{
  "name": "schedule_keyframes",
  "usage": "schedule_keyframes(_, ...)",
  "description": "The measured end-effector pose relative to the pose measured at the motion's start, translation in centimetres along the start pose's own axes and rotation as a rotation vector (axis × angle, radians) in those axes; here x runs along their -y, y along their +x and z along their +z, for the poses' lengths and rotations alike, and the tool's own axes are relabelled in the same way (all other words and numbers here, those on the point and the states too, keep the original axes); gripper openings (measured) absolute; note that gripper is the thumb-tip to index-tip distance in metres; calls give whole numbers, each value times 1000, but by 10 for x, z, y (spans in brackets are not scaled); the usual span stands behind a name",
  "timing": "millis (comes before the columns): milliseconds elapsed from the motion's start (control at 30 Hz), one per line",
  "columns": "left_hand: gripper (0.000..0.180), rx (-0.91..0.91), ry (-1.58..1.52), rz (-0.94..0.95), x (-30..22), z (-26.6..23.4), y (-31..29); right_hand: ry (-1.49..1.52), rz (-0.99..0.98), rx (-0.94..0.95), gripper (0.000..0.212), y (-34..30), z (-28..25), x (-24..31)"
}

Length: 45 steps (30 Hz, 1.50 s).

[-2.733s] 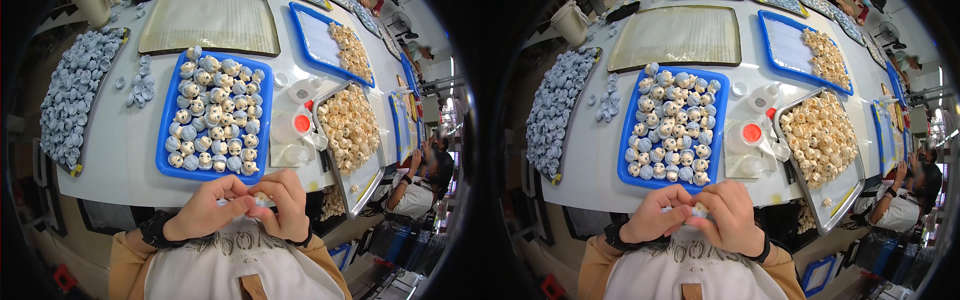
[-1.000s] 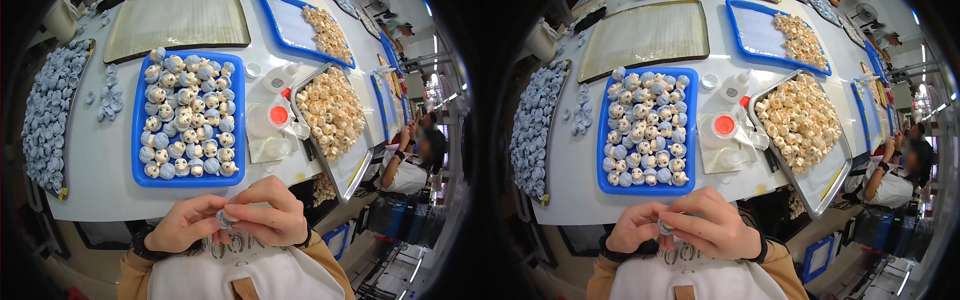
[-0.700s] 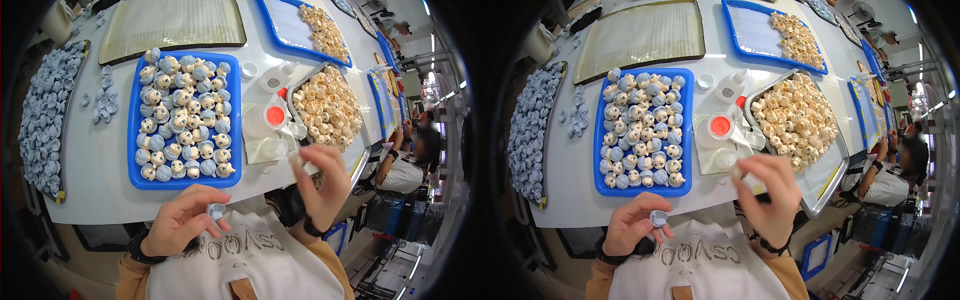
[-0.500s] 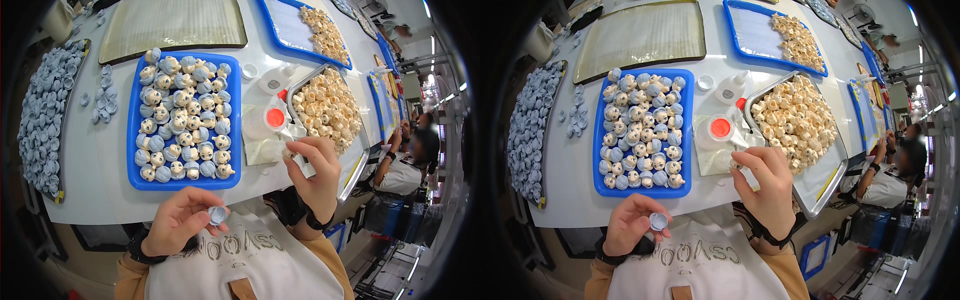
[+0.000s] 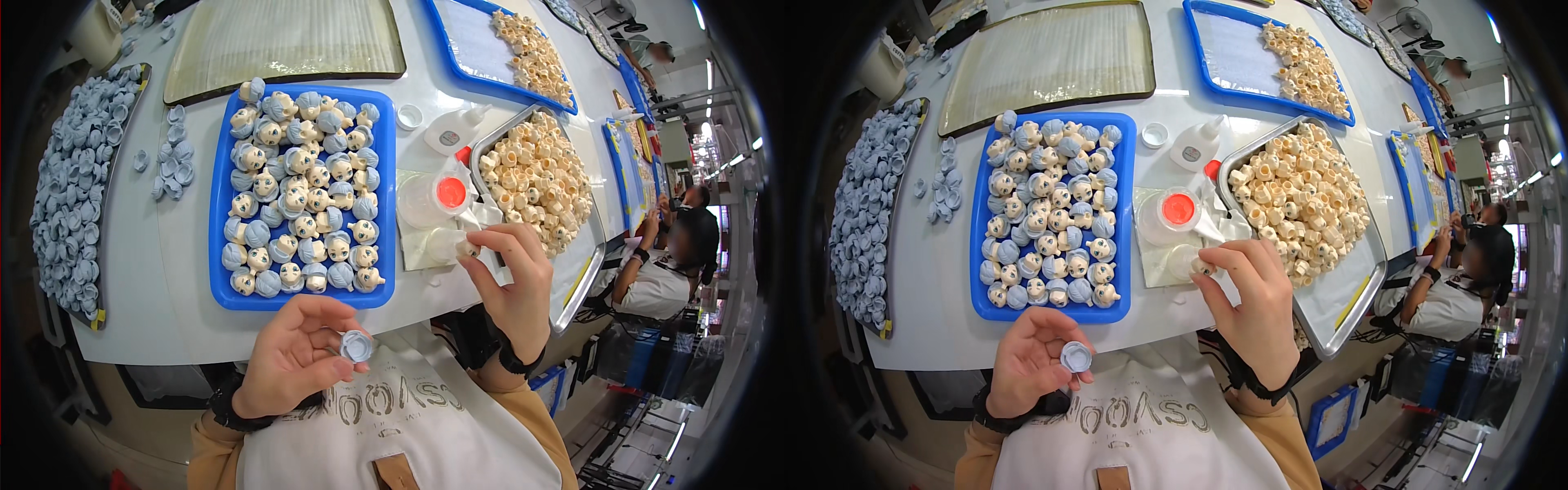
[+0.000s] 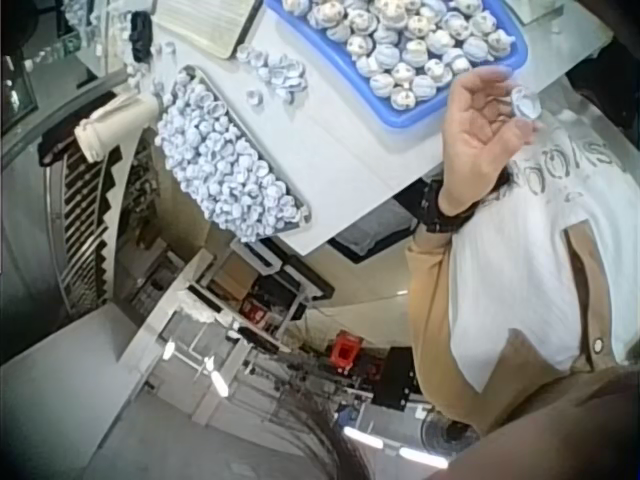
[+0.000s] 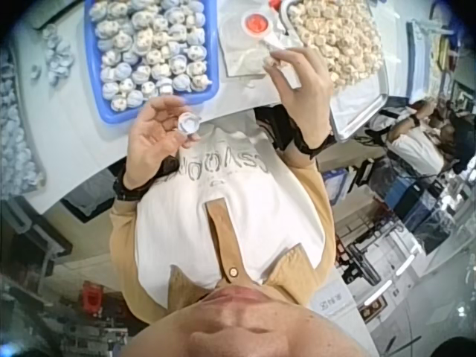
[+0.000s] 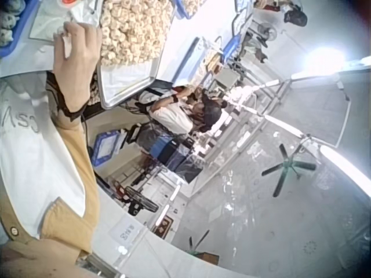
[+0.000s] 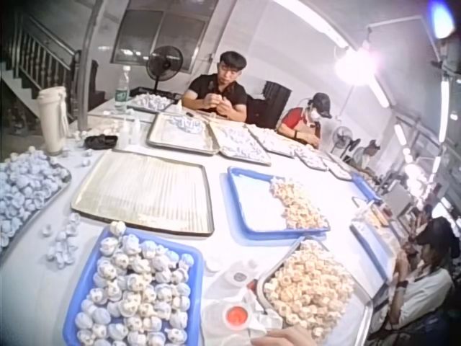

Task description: The person assembles small figurines by picking up a blue cap and a beige head, applying glue from a bottle, and joining them. The completed figures are placed into a blue tray. The process is repeated continuously with multiple units.

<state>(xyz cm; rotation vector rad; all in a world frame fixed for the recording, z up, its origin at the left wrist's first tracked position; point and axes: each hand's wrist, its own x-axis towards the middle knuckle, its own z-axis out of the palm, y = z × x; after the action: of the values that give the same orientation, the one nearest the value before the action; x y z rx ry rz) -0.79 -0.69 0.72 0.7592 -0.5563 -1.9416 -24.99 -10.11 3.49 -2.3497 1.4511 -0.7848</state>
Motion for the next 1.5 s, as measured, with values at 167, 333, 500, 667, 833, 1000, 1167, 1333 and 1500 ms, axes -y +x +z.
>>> schedule_keyframes(167, 36, 39, 9, 9, 3, -3, 1, 10, 21, -33, 25, -6, 0, -6)
schedule_keyframes(333, 33, 56, 29, 53, 5, -2, 3, 53, 39, -79, 26, -12, 4, -10)
schedule_keyframes(500, 34, 26, 42, 66, 5, 2, 4, 179, 35, -222, 31, -21, 6, -5)
schedule_keyframes(667, 39, -43, 132, 81, 4, 10, 9, 753, -219, -130, 34, -24, 14, 20)
schedule_keyframes(833, 37, 19, 29, 126, -1, 11, 8, 818, -322, 35, 33, -14, 22, 39)
schedule_keyframes(1000, 38, 18, 101, 157, 2, 7, 6, 706, -339, 143, 34, -10, 24, 39)
schedule_keyframes(1167, 39, 39, 288, 150, 0, 4, 7, 615, -400, 252, 41, -7, 22, 36)
schedule_keyframes(1333, 41, 7, 72, 48, -7, 16, 12, 525, -356, 110, 42, -5, 22, 47)
schedule_keyframes(1500, 39, -57, 87, -10, -5, 14, 11, 402, -372, 31, 41, -8, 39, 49)
